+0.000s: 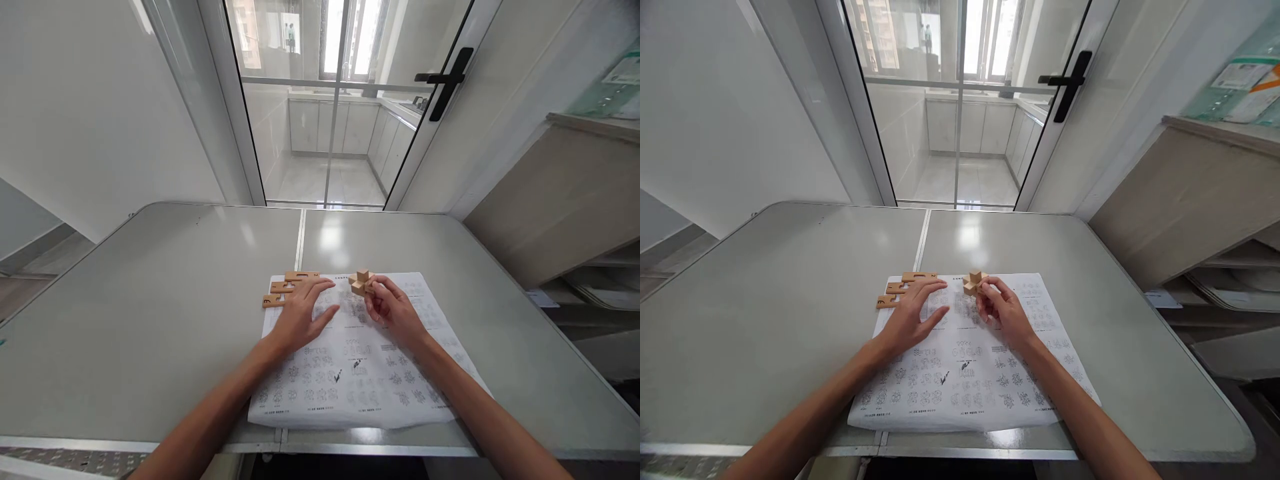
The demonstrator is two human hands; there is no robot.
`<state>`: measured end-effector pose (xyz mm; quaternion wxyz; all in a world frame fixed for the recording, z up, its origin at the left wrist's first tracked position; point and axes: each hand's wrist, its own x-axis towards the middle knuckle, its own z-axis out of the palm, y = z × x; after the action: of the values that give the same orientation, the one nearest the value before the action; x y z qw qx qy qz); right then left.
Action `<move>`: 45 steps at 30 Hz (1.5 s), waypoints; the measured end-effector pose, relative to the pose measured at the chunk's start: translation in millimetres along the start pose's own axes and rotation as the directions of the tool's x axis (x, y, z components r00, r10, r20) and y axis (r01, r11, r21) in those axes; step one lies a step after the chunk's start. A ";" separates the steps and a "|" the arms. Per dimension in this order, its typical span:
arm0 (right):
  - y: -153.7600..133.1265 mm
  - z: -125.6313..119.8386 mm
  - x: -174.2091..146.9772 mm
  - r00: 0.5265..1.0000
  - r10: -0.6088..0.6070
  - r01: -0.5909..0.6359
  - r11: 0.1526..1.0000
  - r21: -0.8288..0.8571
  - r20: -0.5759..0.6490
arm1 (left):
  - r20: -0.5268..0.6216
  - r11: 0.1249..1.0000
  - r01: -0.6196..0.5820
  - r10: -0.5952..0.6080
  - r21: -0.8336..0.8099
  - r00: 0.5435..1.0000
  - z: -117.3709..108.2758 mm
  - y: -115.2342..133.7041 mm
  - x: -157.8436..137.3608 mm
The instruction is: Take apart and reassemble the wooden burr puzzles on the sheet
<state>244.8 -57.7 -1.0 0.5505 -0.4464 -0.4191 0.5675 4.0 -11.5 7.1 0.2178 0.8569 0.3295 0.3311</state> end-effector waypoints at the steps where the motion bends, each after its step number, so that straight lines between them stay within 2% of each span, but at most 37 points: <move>1: -0.8 1.8 -2.1 0.998 0.019 -0.020 1.000 0.012 0.059 | 0.037 0.997 0.019 -0.017 -0.075 0.999 0.9 3.6 -1.4; 4: 0.9 4.7 -7.8 0.974 0.074 -0.081 0.997 0.021 0.212 | 0.141 0.966 0.101 -0.068 -0.239 0.988 3.1 11.4 -4.8; 7: 4.8 3.9 -11.7 0.935 0.122 -0.131 0.991 0.004 0.333 | 0.189 0.924 0.162 -0.100 -0.346 0.977 2.7 16.5 -4.5; 10: 5.5 3.1 -13.9 0.908 0.142 -0.143 0.989 -0.026 0.394 | 0.227 0.888 0.189 -0.099 -0.419 0.969 0.5 20.1 -1.6; 12: 4.0 4.4 -14.2 0.917 0.120 -0.102 0.993 -0.067 0.379 | 0.219 0.882 0.212 -0.128 -0.420 0.967 0.1 21.3 -0.1; 16: 2.9 9.6 -12.1 0.956 0.018 0.036 0.983 -0.179 0.291 | 0.111 0.903 0.229 -0.202 -0.363 0.973 3.6 20.9 -0.8; 20: 7.8 11.9 -11.3 0.969 -0.040 0.103 0.962 -0.253 0.244 | 0.064 0.928 0.216 -0.206 -0.305 0.976 8.0 19.2 -2.5; 25: 12.2 10.4 -14.6 0.967 -0.111 0.188 0.918 -0.350 0.229 | 0.080 0.928 0.235 -0.221 -0.288 0.972 8.2 18.3 -1.6; 32: 7.6 10.5 -19.2 0.953 -0.148 0.257 0.855 -0.450 0.264 | 0.132 0.911 0.283 -0.254 -0.300 0.958 0.6 20.9 2.6; 38: 3.3 9.1 -20.5 0.916 -0.240 0.388 0.734 -0.558 0.321 | 0.236 0.829 0.400 -0.330 -0.390 0.914 -0.1 14.7 2.9; 42: 4.0 10.6 -19.1 0.912 -0.291 0.409 0.712 -0.571 0.289 | 0.268 0.730 0.424 -0.329 -0.536 0.906 1.5 12.7 3.7; 45: 6.4 12.4 -18.1 0.911 -0.332 0.412 0.719 -0.560 0.243 | 0.269 0.694 0.415 -0.316 -0.588 0.910 1.4 13.0 4.3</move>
<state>231.0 -75.9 -3.3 0.4559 -0.4670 -0.6915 0.3097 12.8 -17.6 15.7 0.5785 0.6715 0.3455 0.3083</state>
